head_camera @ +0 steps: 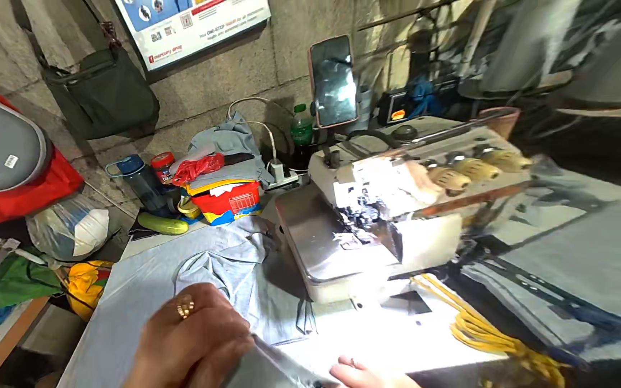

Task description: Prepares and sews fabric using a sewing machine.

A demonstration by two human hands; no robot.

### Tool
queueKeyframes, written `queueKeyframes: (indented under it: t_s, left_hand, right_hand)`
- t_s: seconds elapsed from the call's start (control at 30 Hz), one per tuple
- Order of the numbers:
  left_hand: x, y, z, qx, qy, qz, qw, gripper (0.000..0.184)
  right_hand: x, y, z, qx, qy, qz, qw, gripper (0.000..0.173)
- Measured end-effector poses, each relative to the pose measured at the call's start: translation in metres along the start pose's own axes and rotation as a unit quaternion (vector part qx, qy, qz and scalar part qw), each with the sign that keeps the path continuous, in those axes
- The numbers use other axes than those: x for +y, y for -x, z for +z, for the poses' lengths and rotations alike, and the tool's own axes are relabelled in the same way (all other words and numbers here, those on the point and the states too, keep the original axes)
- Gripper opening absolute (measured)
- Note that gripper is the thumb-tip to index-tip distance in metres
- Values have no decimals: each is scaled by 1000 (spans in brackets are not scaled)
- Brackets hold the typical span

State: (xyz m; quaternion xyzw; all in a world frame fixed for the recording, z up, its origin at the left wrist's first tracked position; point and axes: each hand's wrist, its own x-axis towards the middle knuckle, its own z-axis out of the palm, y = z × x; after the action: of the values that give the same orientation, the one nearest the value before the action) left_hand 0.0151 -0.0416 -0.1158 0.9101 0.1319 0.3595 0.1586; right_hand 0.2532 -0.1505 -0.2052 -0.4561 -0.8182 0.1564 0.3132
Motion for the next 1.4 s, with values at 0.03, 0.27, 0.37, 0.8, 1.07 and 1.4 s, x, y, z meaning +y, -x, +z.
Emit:
queueKeyframes:
  t_s: [0.03, 0.27, 0.37, 0.8, 1.07, 1.4]
  left_hand:
    - [-8, 0, 13, 1, 39, 6, 999, 20]
    - [28, -34, 15, -82, 66, 60, 993, 18]
    - [39, -45, 10, -118, 55, 68, 989, 20]
    - [28, -56, 21, -100, 37, 78, 991, 21]
    - [-54, -100, 113, -36, -89, 98, 991, 24]
    - [-69, -109, 190, 16, -186, 43, 982, 24]
  right_hand:
    - [8, 5, 9, 24, -13, 14, 1000, 28]
    - [19, 13, 3, 91, -230, -37, 968, 25]
    - [22, 9, -5, 82, -328, -76, 938, 24]
    - [35, 12, -25, 112, -311, -71, 941, 20]
    - [75, 21, -22, 102, -445, 210, 865, 5]
    - [100, 50, -25, 212, -328, 252, 885, 14]
